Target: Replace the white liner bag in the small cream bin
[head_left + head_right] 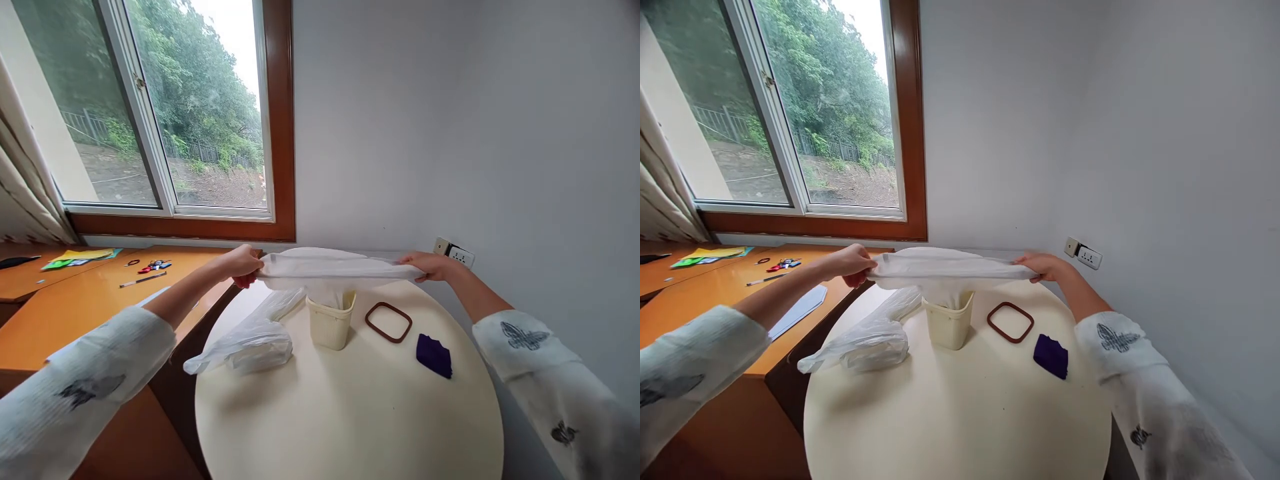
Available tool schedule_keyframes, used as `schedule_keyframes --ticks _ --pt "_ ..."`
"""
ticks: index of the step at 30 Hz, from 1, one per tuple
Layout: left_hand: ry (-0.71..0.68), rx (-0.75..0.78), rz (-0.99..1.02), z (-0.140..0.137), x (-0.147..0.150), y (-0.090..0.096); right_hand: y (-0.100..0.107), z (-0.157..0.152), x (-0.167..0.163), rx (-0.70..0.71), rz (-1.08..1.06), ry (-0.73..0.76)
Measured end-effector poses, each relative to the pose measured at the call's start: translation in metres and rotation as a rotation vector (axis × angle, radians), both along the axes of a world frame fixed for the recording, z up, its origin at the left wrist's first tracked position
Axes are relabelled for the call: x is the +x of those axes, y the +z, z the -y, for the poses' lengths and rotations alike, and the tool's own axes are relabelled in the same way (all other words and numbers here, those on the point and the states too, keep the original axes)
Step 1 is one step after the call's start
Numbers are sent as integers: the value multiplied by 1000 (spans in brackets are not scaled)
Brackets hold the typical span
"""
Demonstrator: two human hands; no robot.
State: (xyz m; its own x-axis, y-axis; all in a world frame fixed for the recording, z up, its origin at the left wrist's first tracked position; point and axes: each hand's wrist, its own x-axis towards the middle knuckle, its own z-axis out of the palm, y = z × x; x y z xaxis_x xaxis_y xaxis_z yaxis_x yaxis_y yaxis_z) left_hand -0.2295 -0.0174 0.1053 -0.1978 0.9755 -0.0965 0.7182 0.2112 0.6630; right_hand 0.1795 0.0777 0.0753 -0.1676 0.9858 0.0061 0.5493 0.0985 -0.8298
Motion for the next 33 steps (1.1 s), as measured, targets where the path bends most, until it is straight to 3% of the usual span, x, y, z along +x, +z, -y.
schedule_keyframes --ticks 3,5,7,10,13,16,19,24,27,30,33 --pt "-75 -75 10 27 0 -22 -11 20 9 -195 148 310" --pt "-129 -134 14 46 -1 -46 -28 34 12 -222 273 440" --pt "-166 -203 45 62 -1 -74 -51 44 11 -183 387 449" --pt "-165 -270 118 77 3 -110 -88 54 7 -128 418 315" --pt "-193 -326 232 82 10 -127 -112 53 3 -59 391 202" --pt "-230 -521 292 84 19 -126 -120 47 -1 81 336 72" --pt "-253 -670 400 86 32 -119 -113 45 -9 275 340 -40" --pt "-233 -590 518 86 44 -115 -93 55 -27 513 500 -149" --pt "-317 -515 283 86 36 -106 -86 56 -35 486 494 -190" --pt "-399 -435 15 93 34 -80 -80 51 -41 369 129 -215" --pt "-537 -421 125 107 54 -53 -70 45 -53 255 -254 -172"
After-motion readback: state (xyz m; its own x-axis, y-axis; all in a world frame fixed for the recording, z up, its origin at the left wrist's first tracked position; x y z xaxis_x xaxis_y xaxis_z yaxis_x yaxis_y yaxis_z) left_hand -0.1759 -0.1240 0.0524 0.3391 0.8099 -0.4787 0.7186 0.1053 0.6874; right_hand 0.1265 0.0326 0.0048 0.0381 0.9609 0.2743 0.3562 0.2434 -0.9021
